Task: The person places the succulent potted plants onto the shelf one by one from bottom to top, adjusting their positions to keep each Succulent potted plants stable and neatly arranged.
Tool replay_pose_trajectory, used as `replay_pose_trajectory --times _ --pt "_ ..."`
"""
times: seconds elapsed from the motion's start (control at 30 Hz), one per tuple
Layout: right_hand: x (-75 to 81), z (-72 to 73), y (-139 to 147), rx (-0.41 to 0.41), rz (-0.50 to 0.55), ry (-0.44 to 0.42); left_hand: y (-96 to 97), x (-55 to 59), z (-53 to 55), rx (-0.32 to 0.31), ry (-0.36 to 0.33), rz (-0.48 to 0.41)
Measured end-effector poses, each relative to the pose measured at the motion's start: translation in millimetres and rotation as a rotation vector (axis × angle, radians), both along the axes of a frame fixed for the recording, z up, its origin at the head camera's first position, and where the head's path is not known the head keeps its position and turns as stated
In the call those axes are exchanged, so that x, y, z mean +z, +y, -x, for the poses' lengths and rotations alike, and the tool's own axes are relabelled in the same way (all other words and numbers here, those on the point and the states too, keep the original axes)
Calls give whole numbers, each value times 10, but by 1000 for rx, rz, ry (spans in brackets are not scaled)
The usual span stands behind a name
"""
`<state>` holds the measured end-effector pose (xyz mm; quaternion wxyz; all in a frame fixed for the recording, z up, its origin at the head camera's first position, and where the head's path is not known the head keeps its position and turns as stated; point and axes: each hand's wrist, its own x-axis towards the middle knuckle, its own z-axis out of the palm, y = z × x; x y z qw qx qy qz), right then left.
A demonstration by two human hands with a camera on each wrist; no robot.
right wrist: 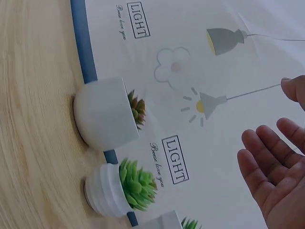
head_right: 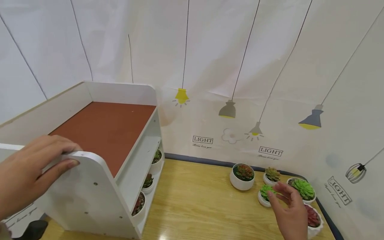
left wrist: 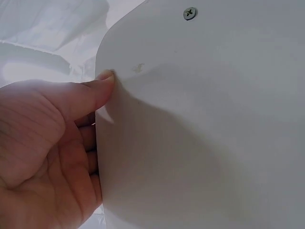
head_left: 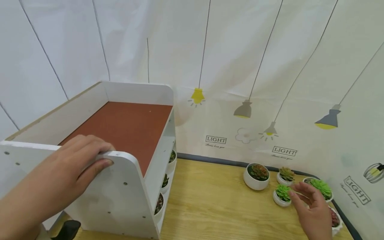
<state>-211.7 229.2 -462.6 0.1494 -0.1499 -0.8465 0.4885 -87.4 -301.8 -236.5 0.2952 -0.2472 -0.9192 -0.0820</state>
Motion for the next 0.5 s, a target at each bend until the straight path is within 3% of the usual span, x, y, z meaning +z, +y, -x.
replay_pose_trajectory --times 0.27,0.5 --pt "-11 -15 178 -97 -3 -79 -11 -40 -2 -7 7 -13" --pt "-6 -7 411 -115 0 -102 -12 -26 17 -32 15 -17"
